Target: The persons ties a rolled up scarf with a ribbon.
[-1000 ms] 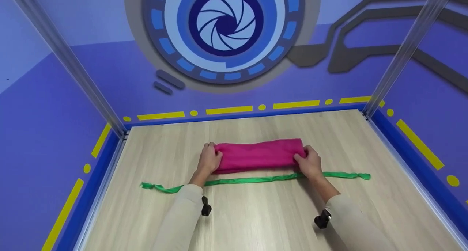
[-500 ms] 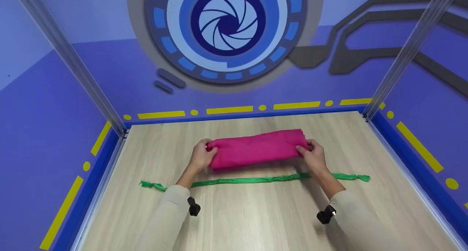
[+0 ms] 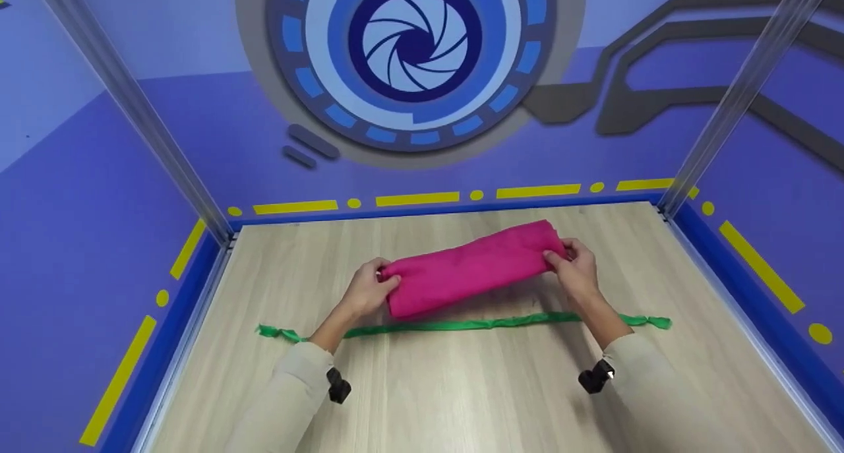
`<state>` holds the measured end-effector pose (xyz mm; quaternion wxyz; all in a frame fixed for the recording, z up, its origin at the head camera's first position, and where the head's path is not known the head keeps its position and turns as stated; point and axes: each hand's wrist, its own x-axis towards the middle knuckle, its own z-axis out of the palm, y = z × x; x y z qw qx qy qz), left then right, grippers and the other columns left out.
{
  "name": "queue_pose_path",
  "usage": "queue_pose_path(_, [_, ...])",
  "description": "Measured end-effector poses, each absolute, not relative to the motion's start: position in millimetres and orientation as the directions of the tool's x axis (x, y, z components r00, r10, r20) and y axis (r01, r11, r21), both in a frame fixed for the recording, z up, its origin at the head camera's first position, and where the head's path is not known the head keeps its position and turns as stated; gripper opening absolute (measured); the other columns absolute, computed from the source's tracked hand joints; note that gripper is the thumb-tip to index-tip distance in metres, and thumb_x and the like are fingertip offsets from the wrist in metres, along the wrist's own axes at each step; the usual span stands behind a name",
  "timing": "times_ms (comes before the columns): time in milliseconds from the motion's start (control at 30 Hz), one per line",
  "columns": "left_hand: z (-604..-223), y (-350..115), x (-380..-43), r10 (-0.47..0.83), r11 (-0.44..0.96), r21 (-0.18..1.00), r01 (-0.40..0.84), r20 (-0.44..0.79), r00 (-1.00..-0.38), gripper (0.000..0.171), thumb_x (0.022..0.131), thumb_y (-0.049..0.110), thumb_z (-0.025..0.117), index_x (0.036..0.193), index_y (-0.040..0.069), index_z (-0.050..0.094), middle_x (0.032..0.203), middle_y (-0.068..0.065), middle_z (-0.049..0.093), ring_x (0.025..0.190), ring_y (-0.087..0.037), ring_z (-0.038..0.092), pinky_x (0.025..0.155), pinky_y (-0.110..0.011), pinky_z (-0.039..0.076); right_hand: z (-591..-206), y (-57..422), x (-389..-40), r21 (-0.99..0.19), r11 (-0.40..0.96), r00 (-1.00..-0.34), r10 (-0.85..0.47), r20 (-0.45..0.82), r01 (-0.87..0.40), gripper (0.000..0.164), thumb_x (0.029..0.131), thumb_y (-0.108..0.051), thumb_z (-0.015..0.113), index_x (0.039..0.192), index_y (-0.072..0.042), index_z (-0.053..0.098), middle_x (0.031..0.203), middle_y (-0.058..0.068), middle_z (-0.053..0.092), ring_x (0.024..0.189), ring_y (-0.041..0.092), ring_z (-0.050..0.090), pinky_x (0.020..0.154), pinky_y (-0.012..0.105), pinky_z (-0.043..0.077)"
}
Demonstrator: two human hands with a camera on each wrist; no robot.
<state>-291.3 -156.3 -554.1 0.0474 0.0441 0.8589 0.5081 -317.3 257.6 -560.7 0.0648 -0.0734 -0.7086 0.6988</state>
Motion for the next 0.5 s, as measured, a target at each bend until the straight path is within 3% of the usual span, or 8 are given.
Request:
queue_pose_path(300, [-548, -148, -284, 0.181, 0.452, 0.889, 0.071, -0.014, -0.983, 0.031, 0.099, 0.013, 0.066, 0.128, 0.001, 0.064, 0.11, -0.011, 0.064, 0.093, -0.021, 0.06, 0.077, -0.031, 0.052, -551, 265, -325, -0.999, 0.036, -0.978, 0.209, -0.026, 0.034, 0.036, 0.104, -0.005, 0.065, 0.136, 0.009, 0.055, 0.113, 0.015, 0.055, 0.095, 0.016, 0.067, 0.085, 0.024, 0.06])
queue_pose_path(500, [-554, -147, -278, 0.212, 0.483, 0.867, 0.118, 0.015, -0.977, 0.027, 0.094, 0.013, 0.067, 0.118, 0.002, 0.065, 0.099, -0.009, 0.064, 0.083, -0.017, 0.057, 0.07, -0.029, 0.047, -548, 266, -326, -0.998, 0.066, -0.976, 0.219, -0.008, 0.023, 0.036, 0.104, -0.008, 0.067, 0.134, 0.009, 0.056, 0.114, 0.016, 0.055, 0.095, 0.016, 0.065, 0.084, 0.023, 0.059])
